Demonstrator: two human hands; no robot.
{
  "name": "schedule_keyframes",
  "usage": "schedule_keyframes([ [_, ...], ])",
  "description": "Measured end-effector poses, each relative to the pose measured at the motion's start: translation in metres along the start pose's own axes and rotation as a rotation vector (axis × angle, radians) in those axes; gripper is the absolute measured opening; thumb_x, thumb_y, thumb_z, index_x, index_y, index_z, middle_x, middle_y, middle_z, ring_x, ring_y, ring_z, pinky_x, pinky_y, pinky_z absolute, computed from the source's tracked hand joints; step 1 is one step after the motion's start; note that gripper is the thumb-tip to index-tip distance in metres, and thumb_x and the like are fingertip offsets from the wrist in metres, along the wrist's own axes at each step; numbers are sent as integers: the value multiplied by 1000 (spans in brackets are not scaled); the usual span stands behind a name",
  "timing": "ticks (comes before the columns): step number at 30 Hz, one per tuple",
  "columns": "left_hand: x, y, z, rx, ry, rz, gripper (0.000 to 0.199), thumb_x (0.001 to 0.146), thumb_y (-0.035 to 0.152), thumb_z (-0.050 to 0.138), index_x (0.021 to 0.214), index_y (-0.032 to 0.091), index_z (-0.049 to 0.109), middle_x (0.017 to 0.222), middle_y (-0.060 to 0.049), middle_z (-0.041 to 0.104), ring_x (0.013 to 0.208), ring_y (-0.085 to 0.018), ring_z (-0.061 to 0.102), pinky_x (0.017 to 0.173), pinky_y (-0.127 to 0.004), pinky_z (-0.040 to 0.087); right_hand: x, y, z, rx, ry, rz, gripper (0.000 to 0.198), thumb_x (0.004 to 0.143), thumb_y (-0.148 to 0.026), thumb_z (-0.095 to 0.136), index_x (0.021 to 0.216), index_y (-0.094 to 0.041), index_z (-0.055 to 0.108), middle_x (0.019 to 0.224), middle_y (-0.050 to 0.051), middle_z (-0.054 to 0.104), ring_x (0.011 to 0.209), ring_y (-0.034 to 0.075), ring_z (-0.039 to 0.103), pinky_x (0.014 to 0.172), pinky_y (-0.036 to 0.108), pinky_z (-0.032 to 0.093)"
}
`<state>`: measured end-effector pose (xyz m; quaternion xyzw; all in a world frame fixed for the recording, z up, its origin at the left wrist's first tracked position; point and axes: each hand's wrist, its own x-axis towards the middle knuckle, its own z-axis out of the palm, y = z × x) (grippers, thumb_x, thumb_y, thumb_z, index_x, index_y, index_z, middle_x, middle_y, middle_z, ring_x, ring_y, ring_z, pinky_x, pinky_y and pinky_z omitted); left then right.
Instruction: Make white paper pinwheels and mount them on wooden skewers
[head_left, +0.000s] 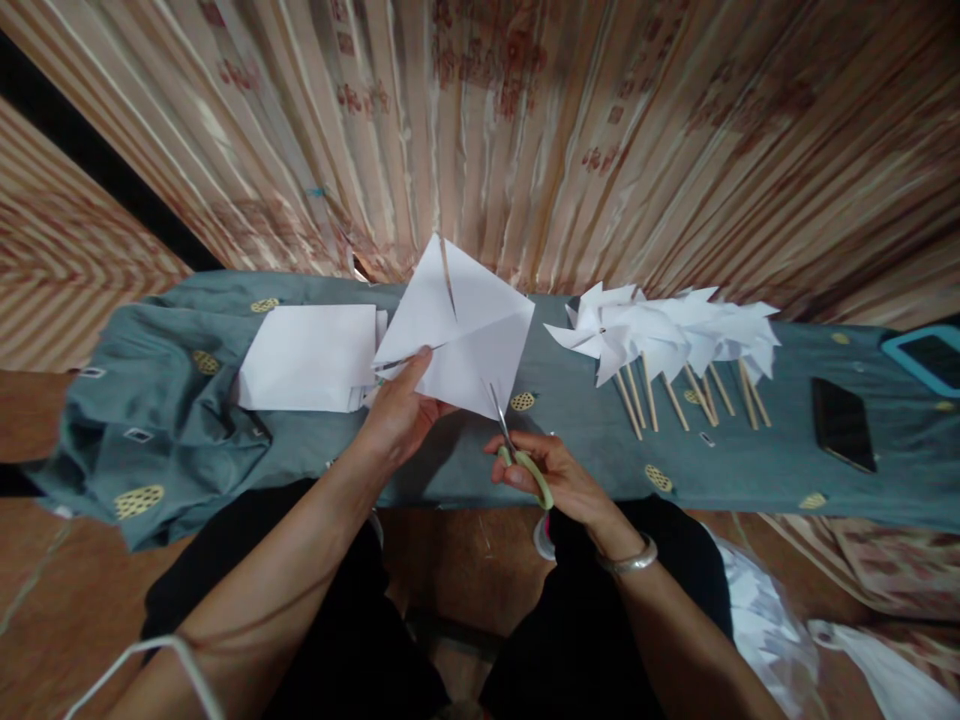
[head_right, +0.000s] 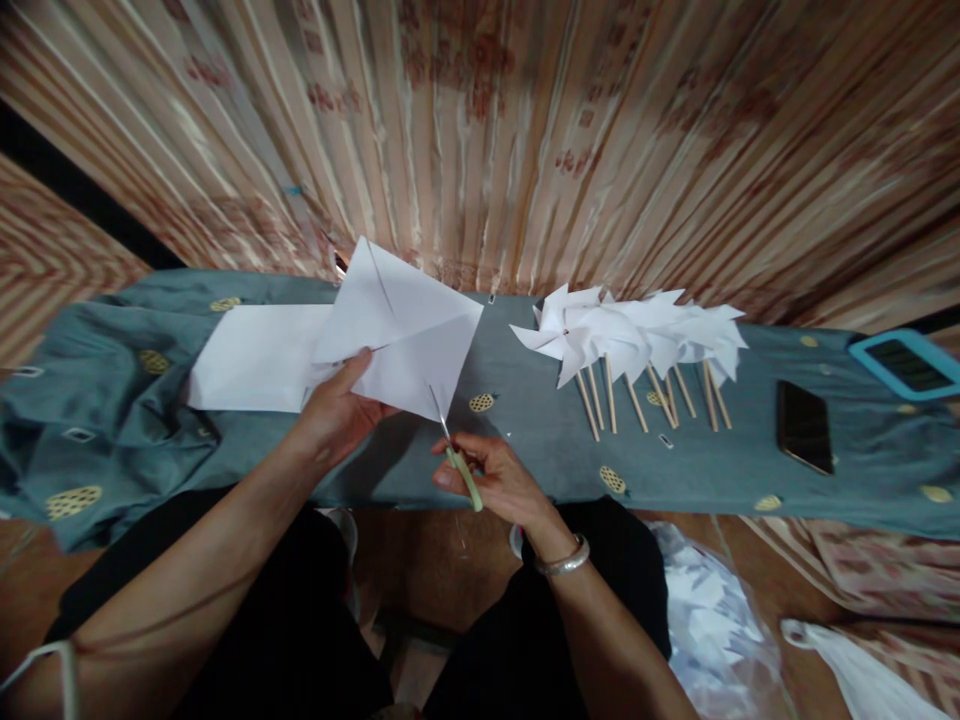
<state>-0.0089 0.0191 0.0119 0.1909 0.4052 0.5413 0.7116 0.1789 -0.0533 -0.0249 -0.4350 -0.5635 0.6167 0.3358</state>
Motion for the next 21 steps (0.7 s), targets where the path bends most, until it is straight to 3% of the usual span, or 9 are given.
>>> schedule_keyframes([
  [5,0,0,-1,-10,-25,12,16,92,22,51,93,16,65,85,-4,73,78,-18,69,78,-32,58,1,0,1,15,15,8,41,74,-49,74,98,-16,68,70,-1,64,59,11,51,57,24,38],
  [21,0,2,-2,18,-6,28,17,91,22,51,98,16,66,94,-7,75,101,-25,68,86,-38,57,2,1,4,169,58,67,35,64,-36,83,90,-16,70,59,-6,59,51,6,48,50,20,39],
])
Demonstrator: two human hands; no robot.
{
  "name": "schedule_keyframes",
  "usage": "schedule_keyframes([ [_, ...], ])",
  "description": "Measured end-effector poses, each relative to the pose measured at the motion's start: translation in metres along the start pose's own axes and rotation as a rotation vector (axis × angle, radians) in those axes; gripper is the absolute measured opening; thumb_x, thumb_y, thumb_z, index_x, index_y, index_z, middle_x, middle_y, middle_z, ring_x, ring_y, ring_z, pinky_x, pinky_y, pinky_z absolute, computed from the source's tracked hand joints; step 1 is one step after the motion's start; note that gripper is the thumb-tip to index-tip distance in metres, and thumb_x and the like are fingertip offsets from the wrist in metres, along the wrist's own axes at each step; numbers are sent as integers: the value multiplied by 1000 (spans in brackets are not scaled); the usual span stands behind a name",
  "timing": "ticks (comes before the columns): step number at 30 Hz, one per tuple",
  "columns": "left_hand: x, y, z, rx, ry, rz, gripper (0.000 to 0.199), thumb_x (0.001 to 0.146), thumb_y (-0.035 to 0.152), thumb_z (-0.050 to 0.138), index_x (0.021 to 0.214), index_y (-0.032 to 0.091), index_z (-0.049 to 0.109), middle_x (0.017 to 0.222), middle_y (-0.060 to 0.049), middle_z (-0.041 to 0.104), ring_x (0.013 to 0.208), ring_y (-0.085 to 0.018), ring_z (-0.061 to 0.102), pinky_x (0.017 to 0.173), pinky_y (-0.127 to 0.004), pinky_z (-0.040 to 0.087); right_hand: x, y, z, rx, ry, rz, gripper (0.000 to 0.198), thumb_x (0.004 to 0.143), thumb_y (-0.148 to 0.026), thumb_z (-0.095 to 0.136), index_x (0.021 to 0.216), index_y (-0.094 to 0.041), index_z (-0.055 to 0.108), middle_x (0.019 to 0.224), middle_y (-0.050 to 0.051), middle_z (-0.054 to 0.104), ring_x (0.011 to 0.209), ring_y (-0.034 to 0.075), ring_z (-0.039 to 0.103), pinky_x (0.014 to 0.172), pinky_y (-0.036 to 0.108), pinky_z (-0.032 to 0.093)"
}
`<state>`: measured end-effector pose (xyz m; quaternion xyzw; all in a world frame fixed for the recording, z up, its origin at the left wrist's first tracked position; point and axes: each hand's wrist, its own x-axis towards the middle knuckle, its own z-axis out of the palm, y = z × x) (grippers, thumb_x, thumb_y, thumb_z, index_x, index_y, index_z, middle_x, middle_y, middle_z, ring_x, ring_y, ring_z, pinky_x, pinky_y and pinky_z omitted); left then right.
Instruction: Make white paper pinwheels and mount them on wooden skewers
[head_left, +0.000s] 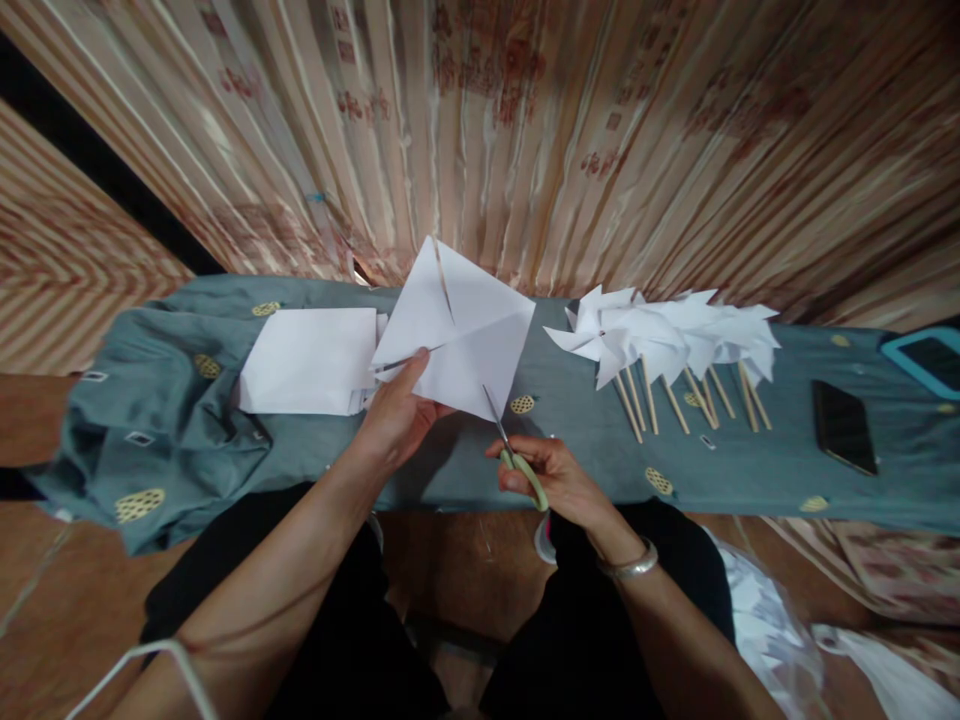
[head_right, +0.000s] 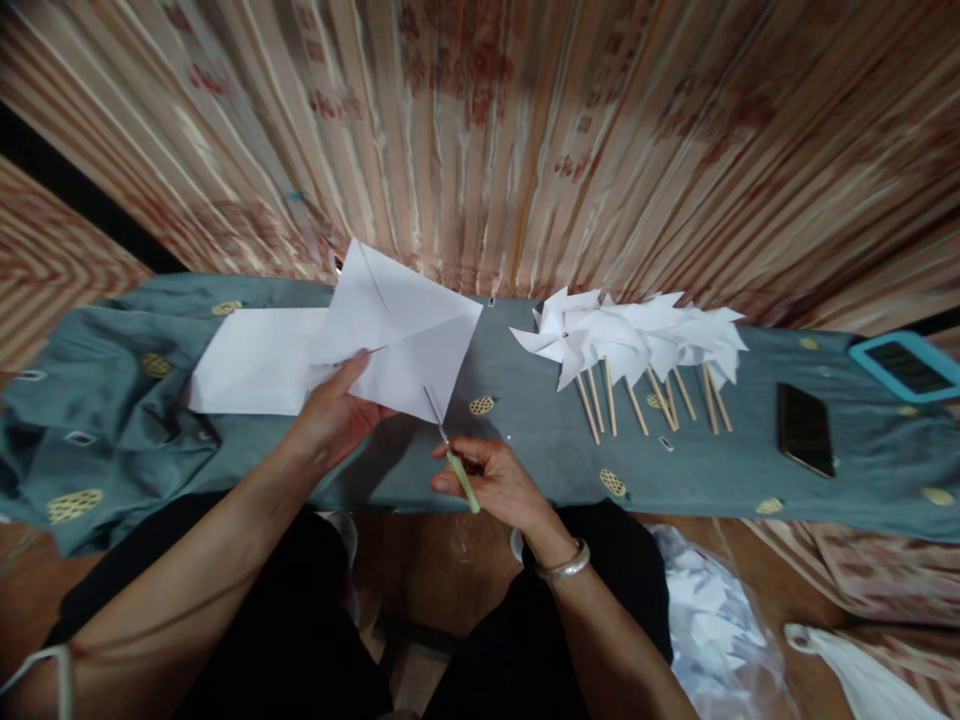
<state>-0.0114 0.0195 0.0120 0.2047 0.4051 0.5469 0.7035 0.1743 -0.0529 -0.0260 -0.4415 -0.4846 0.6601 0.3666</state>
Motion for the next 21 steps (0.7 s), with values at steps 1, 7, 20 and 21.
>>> schedule_keyframes([
  [1,0,0,0,2,-3,-2,18,91,23,52,99,17,66,96,-7,75,103,-26,67,87,-39,57,0,0,0,7,4,9,35,64,-35,83,90,-16,70,59,-6,59,51,6,48,50,20,39],
  [7,1,-1,-3,-6,-31,2,22,91,25,52,106,16,66,96,-9,75,92,-23,70,84,-37,58,0,-1,0,22,3,28,34,63,-35,84,89,-17,70,58,-7,57,50,7,47,49,20,38],
  [20,1,-2,-2,-23,-13,13,18,89,24,55,98,14,65,95,-11,73,91,-24,70,81,-38,58,2,2,-1,11,3,89,44,60,-44,85,89,-15,66,60,-7,53,51,5,41,50,22,35],
  [21,1,-2,-2,-25,-17,15,18,89,24,55,98,13,65,96,-11,73,92,-25,69,80,-38,58,2,2,0,17,5,94,45,60,-44,85,89,-15,66,60,-6,53,51,5,42,50,22,35],
])
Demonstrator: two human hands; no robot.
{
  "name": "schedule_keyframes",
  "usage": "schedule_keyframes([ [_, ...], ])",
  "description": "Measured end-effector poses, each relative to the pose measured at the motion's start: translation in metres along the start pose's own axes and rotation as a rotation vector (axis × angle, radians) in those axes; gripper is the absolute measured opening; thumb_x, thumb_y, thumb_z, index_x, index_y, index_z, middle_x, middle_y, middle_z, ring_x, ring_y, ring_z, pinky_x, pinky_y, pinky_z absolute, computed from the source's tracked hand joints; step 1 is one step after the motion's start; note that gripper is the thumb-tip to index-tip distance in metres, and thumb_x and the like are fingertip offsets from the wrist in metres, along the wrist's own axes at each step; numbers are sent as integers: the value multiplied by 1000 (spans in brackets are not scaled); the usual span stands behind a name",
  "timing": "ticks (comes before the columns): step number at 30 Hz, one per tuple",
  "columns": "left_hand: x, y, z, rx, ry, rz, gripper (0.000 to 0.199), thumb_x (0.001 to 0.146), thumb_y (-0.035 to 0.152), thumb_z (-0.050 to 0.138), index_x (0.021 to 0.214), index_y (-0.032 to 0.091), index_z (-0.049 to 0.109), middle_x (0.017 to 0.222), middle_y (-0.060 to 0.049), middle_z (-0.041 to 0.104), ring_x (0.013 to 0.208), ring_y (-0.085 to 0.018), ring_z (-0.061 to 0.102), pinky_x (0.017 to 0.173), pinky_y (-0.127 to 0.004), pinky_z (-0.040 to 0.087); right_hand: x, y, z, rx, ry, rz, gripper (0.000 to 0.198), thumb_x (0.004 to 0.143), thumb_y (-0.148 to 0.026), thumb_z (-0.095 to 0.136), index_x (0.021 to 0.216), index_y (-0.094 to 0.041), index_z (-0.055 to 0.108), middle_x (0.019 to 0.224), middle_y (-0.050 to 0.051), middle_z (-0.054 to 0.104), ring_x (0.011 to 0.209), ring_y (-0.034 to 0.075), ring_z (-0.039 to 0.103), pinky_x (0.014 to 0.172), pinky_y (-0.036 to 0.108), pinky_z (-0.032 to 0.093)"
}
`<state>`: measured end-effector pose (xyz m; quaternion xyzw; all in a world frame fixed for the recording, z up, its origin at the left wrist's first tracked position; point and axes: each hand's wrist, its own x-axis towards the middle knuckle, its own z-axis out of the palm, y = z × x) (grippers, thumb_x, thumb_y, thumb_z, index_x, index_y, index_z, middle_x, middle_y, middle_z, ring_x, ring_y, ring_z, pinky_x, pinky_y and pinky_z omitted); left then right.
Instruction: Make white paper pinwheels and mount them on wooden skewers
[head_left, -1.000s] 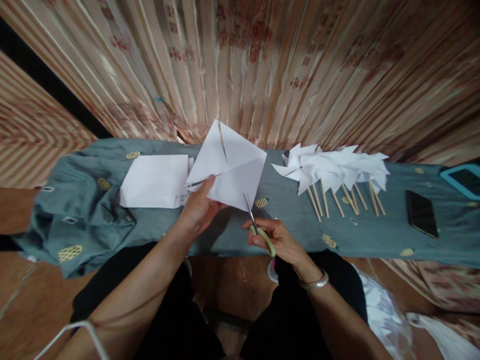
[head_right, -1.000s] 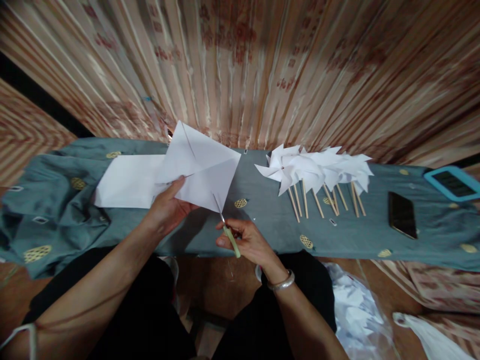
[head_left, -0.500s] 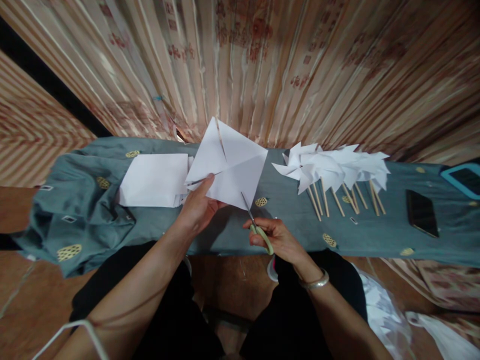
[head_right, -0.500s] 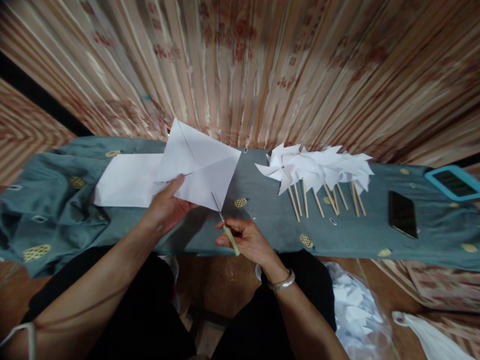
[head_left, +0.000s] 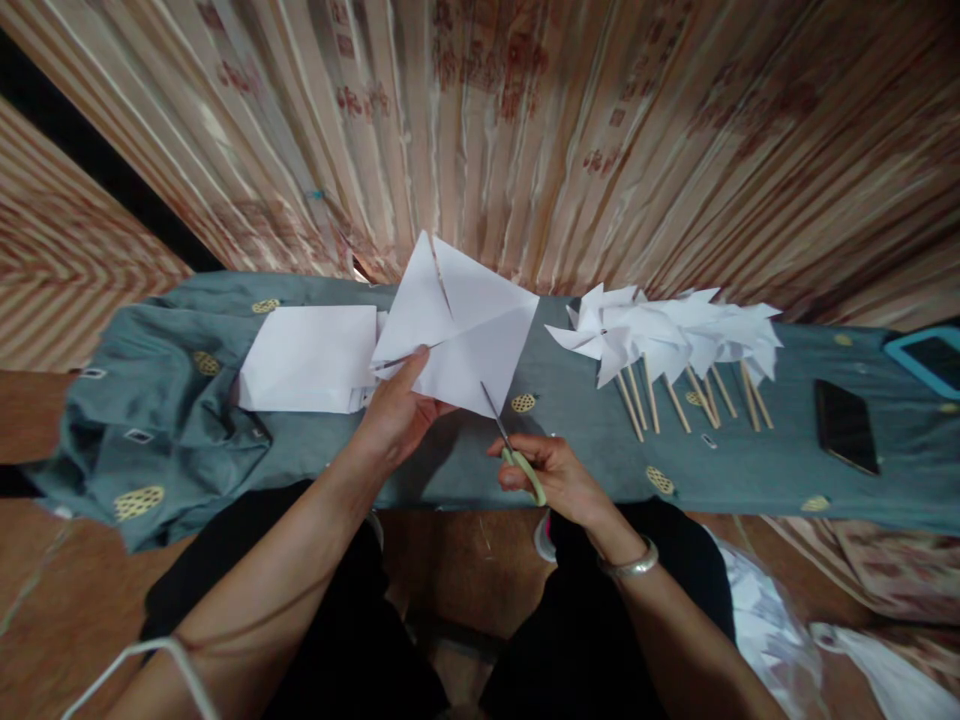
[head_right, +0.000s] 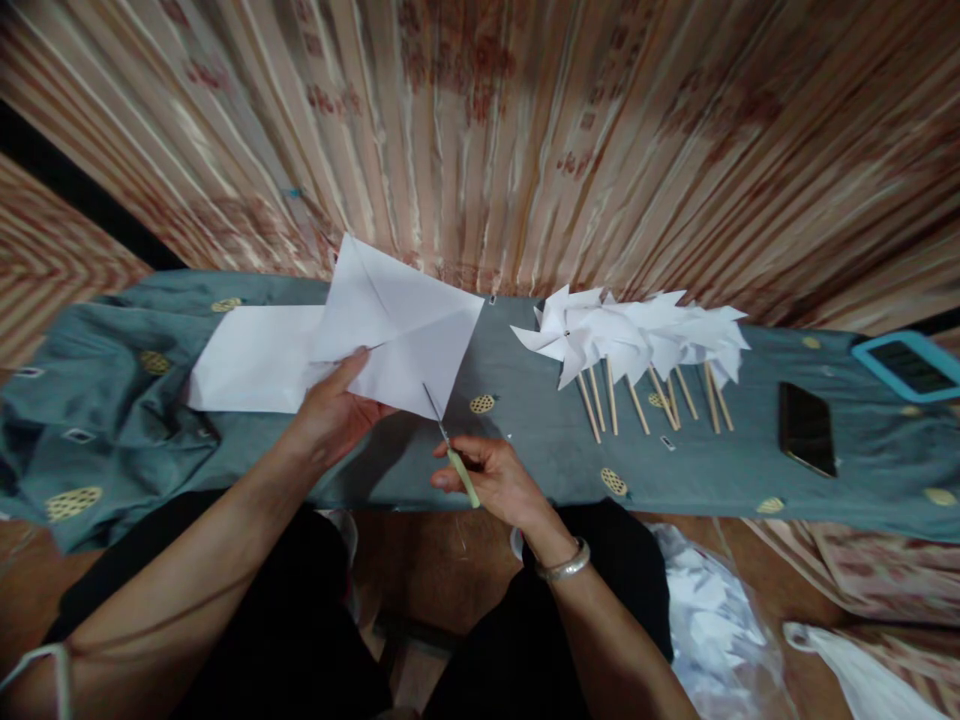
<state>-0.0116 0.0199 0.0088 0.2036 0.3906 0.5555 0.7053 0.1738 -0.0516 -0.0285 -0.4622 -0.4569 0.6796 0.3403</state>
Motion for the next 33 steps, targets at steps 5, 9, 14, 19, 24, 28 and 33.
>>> schedule_keyframes([
  [5,0,1,1,-3,-1,-11,17,90,24,54,97,14,65,92,-9,74,88,-22,69,78,-35,58,0,0,0,23,8,18,46,58,-44,86,88,-16,66,59,-7,54,51,6,44,50,22,37],
  [9,-2,2,3,-11,11,-23,16,91,22,51,96,14,65,88,-7,74,85,-21,69,79,-35,57,0,1,0,14,17,22,42,59,-41,85,87,-17,66,60,-6,56,51,6,47,50,22,40],
  [14,-1,2,2,-20,-4,-12,16,91,22,52,95,14,66,89,-7,73,81,-21,69,77,-35,57,-1,-1,2,38,45,33,42,56,-40,87,84,-17,67,59,-5,58,51,7,50,50,22,41],
  [19,0,2,0,-11,-11,-10,15,90,22,54,97,16,67,91,-8,73,84,-22,68,76,-35,58,0,-3,4,60,60,46,43,53,-42,88,81,-18,66,56,-6,58,50,8,52,50,22,42],
  [24,-1,2,0,-5,-27,-11,16,89,23,55,97,16,66,89,-7,72,80,-19,68,73,-31,57,0,-4,4,32,54,46,45,52,-44,87,81,-18,65,57,-7,56,51,8,51,51,23,42],
  [28,0,0,-1,-5,-40,-22,14,88,23,58,97,16,65,88,-5,72,76,-17,66,71,-29,57,0,-4,4,-14,42,22,48,54,-50,86,83,-17,65,59,-5,57,53,8,48,52,23,40],
  [33,1,-7,-4,17,-75,-50,16,87,27,61,94,14,64,85,-5,70,72,-16,66,68,-28,56,0,-4,2,-77,41,-23,52,57,-56,82,86,-16,65,61,-4,56,55,8,46,53,23,38],
])
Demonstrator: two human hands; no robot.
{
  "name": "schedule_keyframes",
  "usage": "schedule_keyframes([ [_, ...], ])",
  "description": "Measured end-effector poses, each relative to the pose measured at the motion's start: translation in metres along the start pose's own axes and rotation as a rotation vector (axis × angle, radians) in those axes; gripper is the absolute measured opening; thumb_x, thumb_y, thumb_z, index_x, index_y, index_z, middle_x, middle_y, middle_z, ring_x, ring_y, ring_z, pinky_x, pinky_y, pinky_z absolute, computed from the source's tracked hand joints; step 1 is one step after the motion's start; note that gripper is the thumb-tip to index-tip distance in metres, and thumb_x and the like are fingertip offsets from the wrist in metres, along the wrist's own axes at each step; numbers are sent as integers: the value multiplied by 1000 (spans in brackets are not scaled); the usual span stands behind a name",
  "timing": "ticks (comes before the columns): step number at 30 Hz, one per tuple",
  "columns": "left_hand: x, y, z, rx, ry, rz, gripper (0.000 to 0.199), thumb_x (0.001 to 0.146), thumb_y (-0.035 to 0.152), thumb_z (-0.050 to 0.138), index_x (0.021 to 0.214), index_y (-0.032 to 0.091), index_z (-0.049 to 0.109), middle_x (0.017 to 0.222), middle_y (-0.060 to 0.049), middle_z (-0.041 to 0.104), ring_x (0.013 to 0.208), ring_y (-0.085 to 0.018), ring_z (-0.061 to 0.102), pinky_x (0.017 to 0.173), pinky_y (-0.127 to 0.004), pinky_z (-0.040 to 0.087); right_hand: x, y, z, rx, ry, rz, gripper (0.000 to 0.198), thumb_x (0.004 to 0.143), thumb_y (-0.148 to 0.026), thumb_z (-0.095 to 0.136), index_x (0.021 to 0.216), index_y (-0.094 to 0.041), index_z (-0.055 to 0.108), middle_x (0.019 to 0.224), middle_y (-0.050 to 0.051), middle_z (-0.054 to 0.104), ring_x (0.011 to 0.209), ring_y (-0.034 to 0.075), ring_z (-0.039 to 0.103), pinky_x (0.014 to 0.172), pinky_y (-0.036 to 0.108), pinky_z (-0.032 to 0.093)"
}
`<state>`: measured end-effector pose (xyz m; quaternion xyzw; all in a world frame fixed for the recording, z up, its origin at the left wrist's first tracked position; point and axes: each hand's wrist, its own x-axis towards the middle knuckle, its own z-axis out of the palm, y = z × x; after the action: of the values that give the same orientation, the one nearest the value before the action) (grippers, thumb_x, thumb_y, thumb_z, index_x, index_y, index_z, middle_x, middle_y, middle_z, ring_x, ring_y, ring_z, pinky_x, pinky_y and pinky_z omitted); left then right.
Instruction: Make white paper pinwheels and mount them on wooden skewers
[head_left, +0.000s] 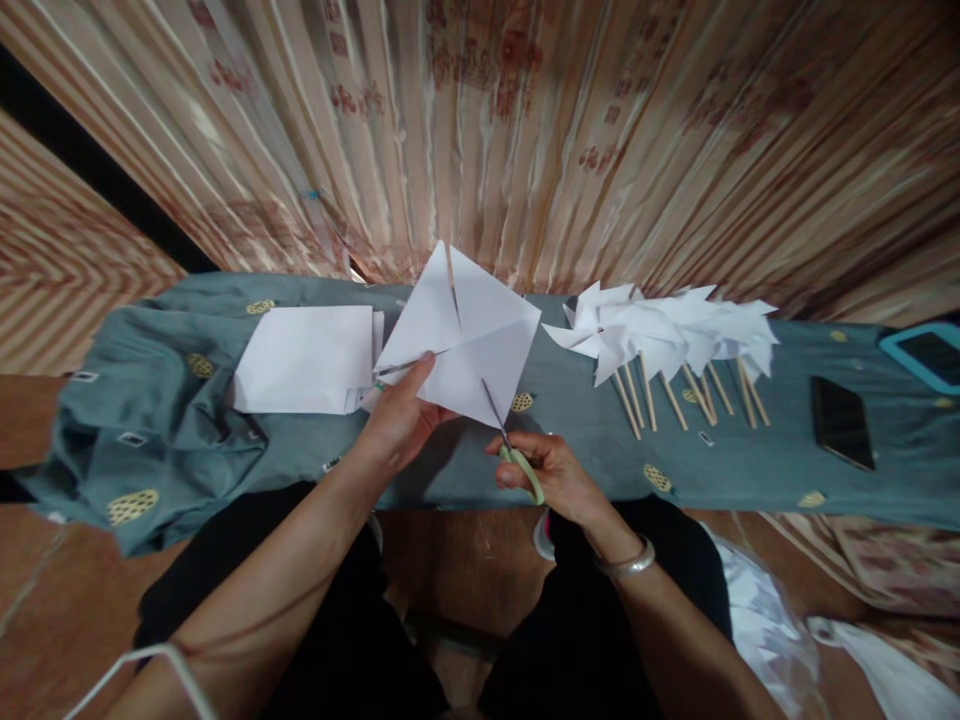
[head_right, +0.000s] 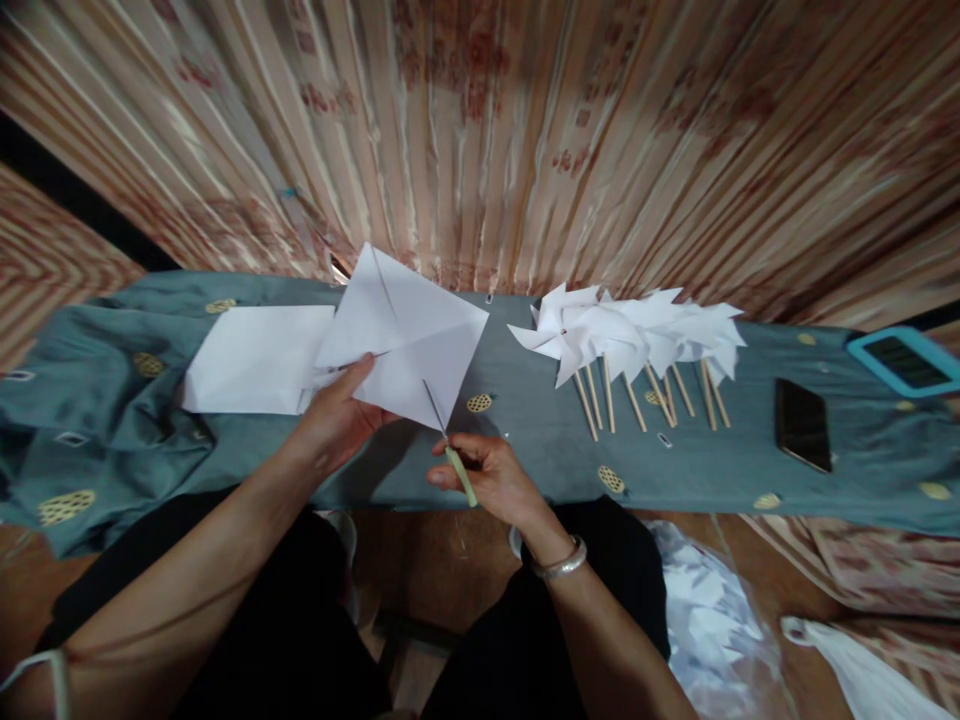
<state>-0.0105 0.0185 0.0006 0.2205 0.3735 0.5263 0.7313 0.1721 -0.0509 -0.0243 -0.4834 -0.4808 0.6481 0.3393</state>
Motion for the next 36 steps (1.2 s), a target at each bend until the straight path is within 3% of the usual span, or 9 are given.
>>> schedule_keyframes([
  [14,-12,0,14,35,49,-101,11,89,20,56,87,15,65,76,-3,70,62,-14,65,59,-25,56,0,5,-2,-79,11,-78,57,65,-64,75,92,-15,67,60,-4,54,55,9,44,52,24,35],
  [21,-12,-3,10,33,17,-87,11,89,21,57,89,15,65,77,-2,70,64,-14,65,58,-24,56,2,3,-1,-43,-14,-110,53,64,-64,75,79,-15,64,60,-5,47,55,7,40,52,23,32],
  [29,-12,-1,12,43,37,-96,16,91,19,51,88,15,66,76,-2,72,62,-15,66,58,-26,56,1,3,0,-5,23,-22,57,57,-60,81,87,-14,66,60,-6,48,53,7,40,49,22,32],
  [36,-12,-1,12,49,43,-89,18,92,18,48,90,15,66,80,-3,72,67,-15,67,60,-26,57,2,-1,2,47,44,19,53,51,-54,85,82,-16,66,53,-9,46,48,5,35,46,21,31],
])
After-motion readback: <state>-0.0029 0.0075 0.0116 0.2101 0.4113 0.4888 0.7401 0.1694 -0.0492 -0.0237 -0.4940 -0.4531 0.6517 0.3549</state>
